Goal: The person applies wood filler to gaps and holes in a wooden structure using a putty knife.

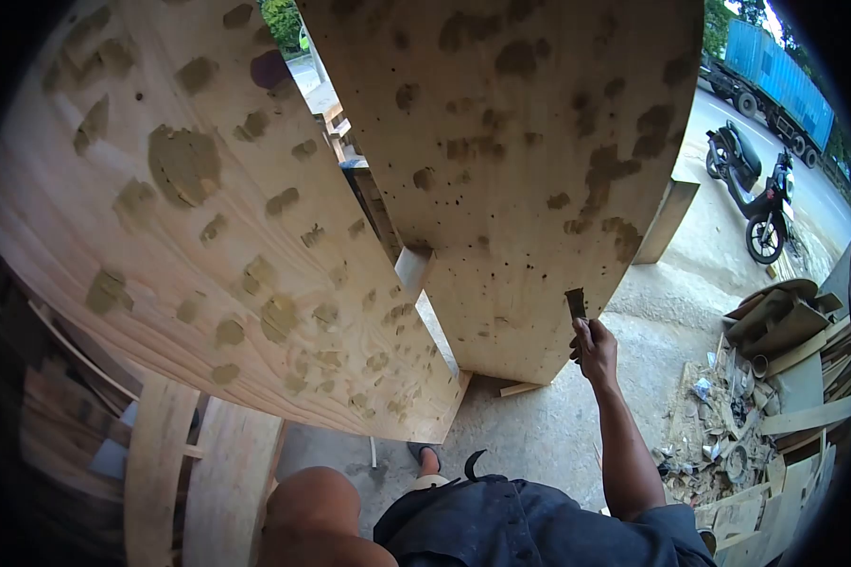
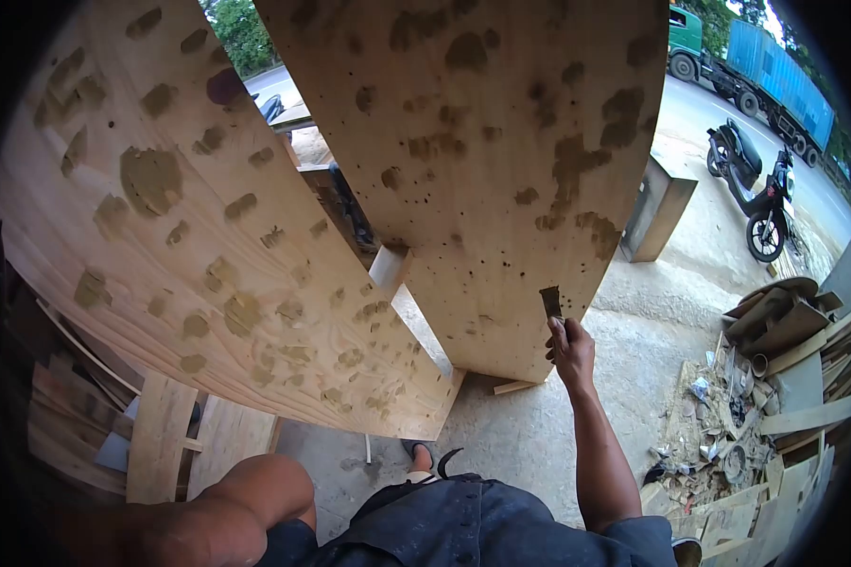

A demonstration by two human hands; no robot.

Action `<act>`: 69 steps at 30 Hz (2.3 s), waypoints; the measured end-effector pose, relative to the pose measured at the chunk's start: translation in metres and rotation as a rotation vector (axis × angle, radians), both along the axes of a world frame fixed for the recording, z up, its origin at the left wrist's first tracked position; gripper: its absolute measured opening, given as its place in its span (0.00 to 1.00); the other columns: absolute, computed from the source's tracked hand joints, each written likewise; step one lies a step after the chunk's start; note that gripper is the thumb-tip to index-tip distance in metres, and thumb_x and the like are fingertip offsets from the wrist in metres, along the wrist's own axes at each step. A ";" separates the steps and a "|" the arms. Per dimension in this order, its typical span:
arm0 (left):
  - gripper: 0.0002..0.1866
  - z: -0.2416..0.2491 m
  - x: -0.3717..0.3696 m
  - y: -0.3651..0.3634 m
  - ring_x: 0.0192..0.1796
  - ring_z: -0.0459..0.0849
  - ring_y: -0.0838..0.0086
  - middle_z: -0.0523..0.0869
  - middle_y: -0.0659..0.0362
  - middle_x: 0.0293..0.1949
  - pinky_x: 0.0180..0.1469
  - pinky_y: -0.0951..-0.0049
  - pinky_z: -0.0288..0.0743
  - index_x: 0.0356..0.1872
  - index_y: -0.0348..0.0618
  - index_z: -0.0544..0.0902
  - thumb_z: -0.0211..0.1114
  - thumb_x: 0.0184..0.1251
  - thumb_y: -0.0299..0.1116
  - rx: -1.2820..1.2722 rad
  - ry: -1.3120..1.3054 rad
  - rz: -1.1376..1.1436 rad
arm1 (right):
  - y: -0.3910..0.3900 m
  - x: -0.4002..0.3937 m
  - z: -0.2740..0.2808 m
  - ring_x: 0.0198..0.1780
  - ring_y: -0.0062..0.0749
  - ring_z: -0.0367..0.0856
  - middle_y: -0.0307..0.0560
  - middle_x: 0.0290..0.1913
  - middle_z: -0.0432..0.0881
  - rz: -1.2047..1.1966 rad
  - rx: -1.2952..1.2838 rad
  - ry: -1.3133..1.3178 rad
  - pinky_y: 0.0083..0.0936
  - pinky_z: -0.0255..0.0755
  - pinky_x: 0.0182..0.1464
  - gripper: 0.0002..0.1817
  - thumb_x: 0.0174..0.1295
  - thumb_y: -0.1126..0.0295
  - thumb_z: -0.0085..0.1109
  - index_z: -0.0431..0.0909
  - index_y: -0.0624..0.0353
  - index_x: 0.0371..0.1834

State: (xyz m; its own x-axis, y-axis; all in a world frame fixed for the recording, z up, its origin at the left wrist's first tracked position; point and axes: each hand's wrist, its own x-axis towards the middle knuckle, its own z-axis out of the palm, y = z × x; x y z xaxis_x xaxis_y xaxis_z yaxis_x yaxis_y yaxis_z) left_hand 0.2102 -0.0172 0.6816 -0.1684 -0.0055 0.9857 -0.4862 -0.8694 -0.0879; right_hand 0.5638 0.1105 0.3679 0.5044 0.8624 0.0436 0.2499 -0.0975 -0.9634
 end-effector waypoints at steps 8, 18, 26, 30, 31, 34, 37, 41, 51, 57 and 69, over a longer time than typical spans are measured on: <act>0.19 -0.005 0.006 0.006 0.43 0.85 0.62 0.86 0.55 0.41 0.51 0.57 0.78 0.41 0.41 0.85 0.60 0.74 0.48 -0.066 -0.019 0.033 | 0.035 -0.008 -0.013 0.35 0.50 0.86 0.53 0.32 0.86 0.069 -0.171 -0.476 0.41 0.76 0.37 0.21 0.73 0.49 0.56 0.78 0.58 0.38; 0.20 -0.009 0.006 0.009 0.43 0.84 0.62 0.86 0.55 0.40 0.52 0.57 0.76 0.40 0.43 0.85 0.58 0.74 0.51 -0.079 -0.021 0.055 | 0.086 0.004 0.002 0.39 0.57 0.84 0.55 0.35 0.85 0.026 0.108 -0.968 0.50 0.74 0.39 0.18 0.72 0.49 0.56 0.79 0.53 0.38; 0.21 -0.016 0.011 0.011 0.43 0.84 0.62 0.85 0.55 0.40 0.52 0.56 0.75 0.40 0.45 0.84 0.56 0.74 0.53 -0.143 0.040 0.060 | 0.075 -0.025 0.001 0.37 0.59 0.84 0.55 0.34 0.85 -0.034 0.197 -0.886 0.51 0.75 0.38 0.16 0.72 0.52 0.57 0.78 0.53 0.40; 0.21 -0.017 0.011 0.016 0.43 0.83 0.62 0.85 0.55 0.39 0.52 0.56 0.74 0.40 0.46 0.84 0.55 0.75 0.54 -0.179 0.019 0.093 | 0.078 -0.007 -0.001 0.39 0.61 0.84 0.56 0.35 0.86 -0.060 -0.003 -0.856 0.52 0.75 0.39 0.17 0.73 0.50 0.55 0.78 0.53 0.42; 0.22 -0.016 0.008 0.021 0.43 0.83 0.62 0.84 0.55 0.39 0.52 0.56 0.74 0.40 0.47 0.84 0.55 0.75 0.55 -0.195 0.001 0.117 | 0.071 -0.010 -0.007 0.39 0.61 0.84 0.56 0.35 0.86 -0.052 -0.002 -0.859 0.52 0.75 0.39 0.17 0.73 0.50 0.55 0.78 0.53 0.42; 0.22 -0.016 -0.005 0.030 0.43 0.83 0.62 0.84 0.55 0.39 0.52 0.56 0.73 0.40 0.47 0.84 0.54 0.75 0.56 -0.307 -0.005 0.215 | 0.057 -0.025 -0.017 0.40 0.61 0.84 0.56 0.38 0.86 -0.114 -0.017 -0.766 0.52 0.76 0.41 0.16 0.74 0.51 0.55 0.77 0.54 0.44; 0.27 -0.041 -0.002 0.054 0.43 0.84 0.61 0.85 0.51 0.41 0.50 0.56 0.74 0.41 0.45 0.84 0.51 0.77 0.60 -0.459 0.381 0.016 | 0.075 -0.040 -0.010 0.41 0.59 0.84 0.55 0.41 0.86 -0.015 0.099 -0.823 0.52 0.76 0.41 0.17 0.74 0.51 0.54 0.77 0.54 0.43; 0.23 -0.100 -0.005 0.083 0.42 0.86 0.66 0.87 0.50 0.49 0.47 0.66 0.77 0.44 0.39 0.84 0.60 0.76 0.53 -0.509 1.016 0.064 | 0.079 -0.015 -0.013 0.41 0.59 0.84 0.55 0.40 0.86 -0.023 -0.011 -0.853 0.52 0.75 0.41 0.17 0.74 0.51 0.54 0.77 0.54 0.42; 0.19 -0.279 -0.015 0.095 0.51 0.85 0.62 0.87 0.52 0.48 0.57 0.65 0.76 0.50 0.38 0.83 0.63 0.75 0.46 -1.250 1.520 0.112 | 0.079 -0.024 0.029 0.37 0.62 0.83 0.56 0.36 0.86 -0.032 0.154 -0.899 0.52 0.75 0.38 0.16 0.74 0.52 0.54 0.76 0.54 0.41; 0.25 -0.327 -0.042 0.073 0.53 0.86 0.56 0.87 0.46 0.51 0.59 0.62 0.77 0.54 0.39 0.83 0.61 0.76 0.53 -1.347 1.514 0.073 | 0.063 -0.021 0.026 0.40 0.61 0.83 0.56 0.38 0.86 -0.068 0.034 -0.875 0.52 0.74 0.38 0.18 0.74 0.49 0.54 0.76 0.53 0.43; 0.25 -0.542 -0.135 0.025 0.47 0.86 0.69 0.89 0.54 0.44 0.51 0.69 0.78 0.52 0.37 0.84 0.61 0.74 0.53 -1.731 1.627 0.208 | 0.070 -0.031 0.035 0.40 0.62 0.83 0.56 0.37 0.86 -0.076 0.088 -0.868 0.52 0.74 0.39 0.18 0.73 0.48 0.54 0.78 0.52 0.42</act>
State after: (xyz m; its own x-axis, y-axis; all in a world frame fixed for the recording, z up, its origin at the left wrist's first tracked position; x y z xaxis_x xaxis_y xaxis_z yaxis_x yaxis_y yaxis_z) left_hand 0.0748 0.0081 0.1399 0.3281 0.7259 -0.6045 0.6751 0.2674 0.6875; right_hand 0.5323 0.1807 0.4030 0.3184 0.8031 0.5037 0.8943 -0.0782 -0.4406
